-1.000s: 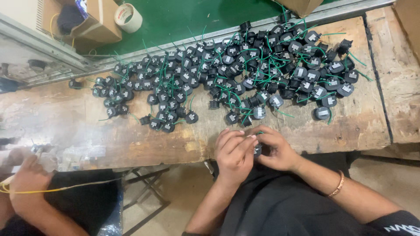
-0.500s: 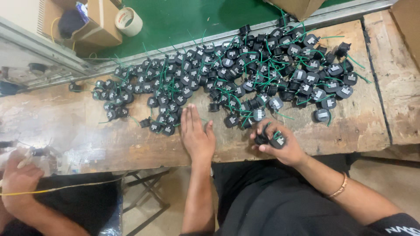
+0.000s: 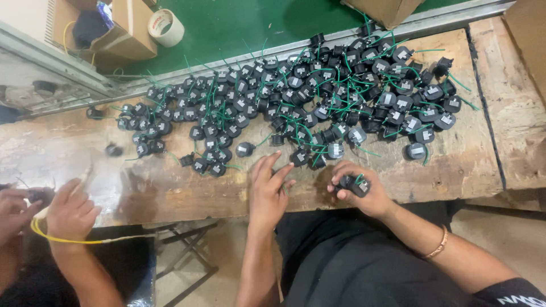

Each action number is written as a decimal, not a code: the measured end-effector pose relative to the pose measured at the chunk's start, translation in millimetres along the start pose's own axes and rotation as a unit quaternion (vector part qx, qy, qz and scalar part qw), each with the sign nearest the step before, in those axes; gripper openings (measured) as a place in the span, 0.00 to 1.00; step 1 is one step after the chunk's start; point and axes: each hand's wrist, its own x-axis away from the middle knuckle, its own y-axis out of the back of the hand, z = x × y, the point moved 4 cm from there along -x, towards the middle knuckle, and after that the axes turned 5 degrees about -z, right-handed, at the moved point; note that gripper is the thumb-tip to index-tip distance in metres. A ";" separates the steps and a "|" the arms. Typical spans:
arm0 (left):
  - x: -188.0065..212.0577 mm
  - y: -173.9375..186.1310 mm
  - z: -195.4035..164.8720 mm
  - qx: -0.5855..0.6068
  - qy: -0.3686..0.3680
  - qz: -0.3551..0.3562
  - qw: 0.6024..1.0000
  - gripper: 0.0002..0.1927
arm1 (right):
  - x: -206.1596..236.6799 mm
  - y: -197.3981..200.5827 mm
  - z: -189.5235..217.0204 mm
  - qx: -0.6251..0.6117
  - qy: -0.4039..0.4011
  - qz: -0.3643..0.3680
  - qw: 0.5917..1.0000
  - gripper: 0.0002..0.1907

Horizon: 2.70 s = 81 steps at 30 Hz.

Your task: The person picks up black power adapter plugs with green wires one at a time from a pile on the workbench, manipulates and checks each unit by hand, and sets it back on the table, working through the batch continuously.

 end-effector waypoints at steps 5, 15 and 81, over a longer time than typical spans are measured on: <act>30.6 17.9 45.3 0.019 0.188 -0.106 0.976 0.13 | -0.3 -2.4 4.3 0.083 0.043 0.018 0.995 0.14; 25.7 -2.4 1.1 0.537 0.151 -0.165 0.813 0.08 | 3.3 2.8 -1.8 0.076 0.001 0.028 0.997 0.30; -17.5 -26.0 -76.5 0.251 0.004 -0.032 0.967 0.08 | 10.3 -1.3 -33.6 -0.288 -0.200 -0.016 0.936 0.33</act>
